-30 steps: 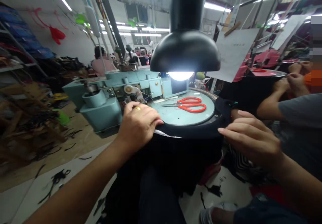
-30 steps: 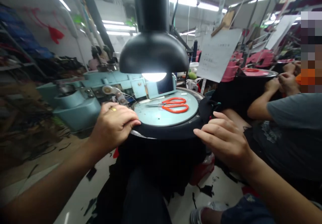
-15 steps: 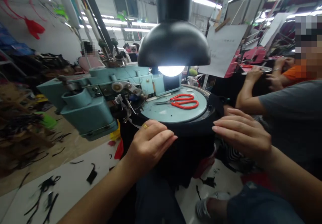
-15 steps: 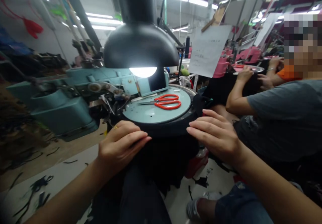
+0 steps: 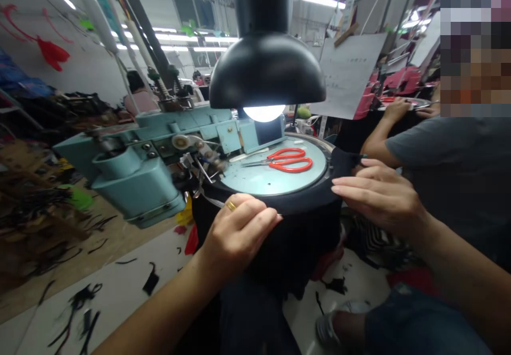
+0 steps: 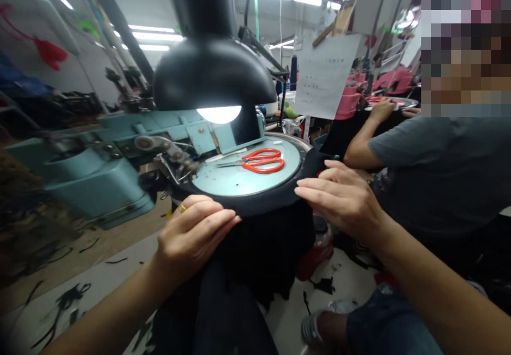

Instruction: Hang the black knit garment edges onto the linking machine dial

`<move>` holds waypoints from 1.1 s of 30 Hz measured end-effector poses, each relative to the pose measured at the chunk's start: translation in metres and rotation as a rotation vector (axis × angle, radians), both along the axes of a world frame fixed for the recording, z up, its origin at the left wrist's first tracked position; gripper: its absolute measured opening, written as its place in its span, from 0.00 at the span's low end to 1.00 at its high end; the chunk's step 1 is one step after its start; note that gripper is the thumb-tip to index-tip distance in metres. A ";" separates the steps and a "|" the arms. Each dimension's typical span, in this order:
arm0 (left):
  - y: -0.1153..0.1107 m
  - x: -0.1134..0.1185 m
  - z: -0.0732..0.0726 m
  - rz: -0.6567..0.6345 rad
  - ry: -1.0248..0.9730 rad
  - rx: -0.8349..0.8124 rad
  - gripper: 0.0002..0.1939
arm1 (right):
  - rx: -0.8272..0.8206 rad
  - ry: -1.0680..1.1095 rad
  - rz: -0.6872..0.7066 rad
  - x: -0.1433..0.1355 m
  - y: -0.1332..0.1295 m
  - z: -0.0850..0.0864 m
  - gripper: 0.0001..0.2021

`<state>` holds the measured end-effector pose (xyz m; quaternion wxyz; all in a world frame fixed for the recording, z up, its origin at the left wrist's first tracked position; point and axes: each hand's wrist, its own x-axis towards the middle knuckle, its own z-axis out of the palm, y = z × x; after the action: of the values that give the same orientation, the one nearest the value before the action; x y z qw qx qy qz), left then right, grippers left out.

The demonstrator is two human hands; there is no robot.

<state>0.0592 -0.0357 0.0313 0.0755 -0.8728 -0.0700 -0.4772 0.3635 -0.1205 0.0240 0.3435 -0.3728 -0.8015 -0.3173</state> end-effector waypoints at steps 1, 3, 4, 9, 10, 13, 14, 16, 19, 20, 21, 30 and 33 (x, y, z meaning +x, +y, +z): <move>-0.001 0.000 0.001 0.002 0.014 0.002 0.11 | 0.017 0.015 -0.023 0.004 0.000 0.000 0.16; -0.002 0.001 0.002 -0.003 0.015 -0.040 0.09 | 0.053 0.049 -0.023 0.011 -0.001 -0.002 0.17; -0.002 0.002 0.003 -0.002 0.008 -0.059 0.08 | 0.063 0.065 -0.013 0.013 -0.001 -0.003 0.17; -0.003 0.004 0.004 0.019 0.019 0.019 0.09 | 0.030 0.104 -0.012 0.015 -0.003 -0.007 0.15; -0.003 0.004 0.004 0.013 0.020 -0.001 0.09 | 0.027 0.107 -0.008 0.015 -0.003 -0.008 0.14; -0.001 0.006 0.004 0.019 0.009 -0.061 0.07 | 0.042 0.124 0.007 0.013 -0.004 -0.009 0.14; 0.000 0.006 0.004 0.025 0.012 -0.042 0.07 | 0.049 0.128 0.008 0.013 -0.005 -0.010 0.14; 0.001 0.007 0.004 0.017 0.027 0.017 0.09 | 0.047 0.125 0.002 0.013 -0.005 -0.011 0.15; 0.000 0.008 0.005 -0.003 0.029 -0.023 0.09 | 0.043 0.105 0.007 0.012 -0.005 -0.012 0.15; 0.000 0.009 0.005 0.002 0.021 -0.057 0.08 | 0.042 0.100 0.014 0.012 -0.004 -0.012 0.15; -0.001 0.010 0.006 0.008 0.010 -0.077 0.07 | 0.048 0.099 0.021 0.012 -0.003 -0.012 0.14; -0.005 0.013 0.008 0.021 -0.011 -0.051 0.04 | 0.050 0.133 0.061 0.006 -0.007 -0.016 0.13; -0.004 0.011 0.006 0.065 -0.011 0.031 0.04 | 0.040 0.255 0.101 0.002 0.004 0.002 0.10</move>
<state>0.0704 -0.0398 0.0377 0.1042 -0.8660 -0.0914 -0.4804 0.3658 -0.1167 0.0264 0.4655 -0.3625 -0.7625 -0.2656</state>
